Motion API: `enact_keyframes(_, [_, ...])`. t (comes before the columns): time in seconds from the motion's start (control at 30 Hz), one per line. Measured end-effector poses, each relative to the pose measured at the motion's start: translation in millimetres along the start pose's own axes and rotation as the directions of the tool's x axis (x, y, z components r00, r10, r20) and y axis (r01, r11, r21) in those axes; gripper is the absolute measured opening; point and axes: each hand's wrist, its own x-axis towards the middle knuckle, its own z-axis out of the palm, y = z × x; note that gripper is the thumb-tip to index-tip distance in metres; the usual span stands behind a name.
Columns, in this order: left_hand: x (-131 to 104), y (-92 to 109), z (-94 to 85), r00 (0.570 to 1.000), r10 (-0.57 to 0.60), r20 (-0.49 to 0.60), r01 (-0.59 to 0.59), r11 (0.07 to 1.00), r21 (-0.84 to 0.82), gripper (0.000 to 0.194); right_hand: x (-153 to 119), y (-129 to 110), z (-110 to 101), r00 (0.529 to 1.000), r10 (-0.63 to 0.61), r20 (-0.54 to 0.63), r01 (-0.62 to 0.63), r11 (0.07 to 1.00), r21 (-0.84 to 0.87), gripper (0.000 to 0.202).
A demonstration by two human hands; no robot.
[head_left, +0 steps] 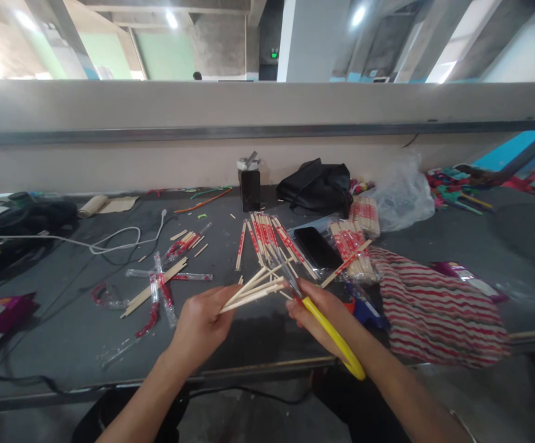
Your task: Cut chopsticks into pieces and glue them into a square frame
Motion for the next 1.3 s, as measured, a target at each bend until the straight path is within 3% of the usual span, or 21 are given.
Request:
enact_keyframes(0.37, [3.0,8.6,-9.6,0.989,0.036,0.144,-0.019,0.993,-0.116,0.033,-3.8,-9.8,0.1,0.998,-0.058,-0.015,0.057,0.997,-0.048,0.032])
enact_keyframes(0.63, [5.3,8.7,-10.6,0.986,0.036,0.162,-0.011,0.989,-0.15,0.028,2.1,-5.2,0.5,0.995,-0.098,-0.032,0.095,0.991,-0.093,0.022])
enact_keyframes(0.77, [6.7,5.8,-9.9,0.992,-0.034,0.121,0.05,0.99,-0.131,0.026,13.0,-2.2,10.7,0.992,-0.097,-0.081,0.089,0.992,-0.091,0.019])
enact_keyframes(0.87, [7.2,4.5,-8.5,0.986,-0.139,0.086,0.154,0.966,-0.205,0.025,19.4,0.3,21.5,0.988,-0.062,-0.139,0.059,0.998,-0.027,0.023])
enact_keyframes(0.93, [7.9,4.4,-7.4,0.955,-0.279,0.101,0.296,0.875,-0.383,0.024,19.9,2.5,27.2,0.992,-0.049,-0.118,0.048,0.999,-0.009,0.022])
enact_keyframes(0.97, [8.4,4.8,-6.9,0.924,-0.358,0.132,0.374,0.777,-0.506,0.024,18.8,3.4,29.0,0.994,-0.051,-0.093,0.05,0.999,-0.022,0.021])
enact_keyframes(1.03, [10.2,5.6,-6.0,0.853,-0.468,0.232,0.469,0.491,-0.734,0.023,15.4,4.3,29.9,0.995,-0.078,-0.066,0.073,0.995,-0.069,0.019])
enact_keyframes(1.13, [13.4,5.4,-5.1,0.815,-0.478,0.328,0.434,0.128,-0.892,0.018,11.5,3.8,26.2,0.994,-0.093,-0.05,0.086,0.988,-0.126,0.022])
enact_keyframes(1.2, [14.8,3.2,-4.3,0.824,-0.452,0.343,0.384,0.0,-0.923,0.016,11.7,3.5,22.3,0.996,-0.073,-0.054,0.064,0.985,-0.158,0.024])
enact_keyframes(1.3, [14.8,-0.8,-2.6,0.836,-0.419,0.353,0.339,-0.11,-0.934,0.016,14.6,5.6,16.4,0.991,-0.086,-0.101,0.064,0.977,-0.206,0.025])
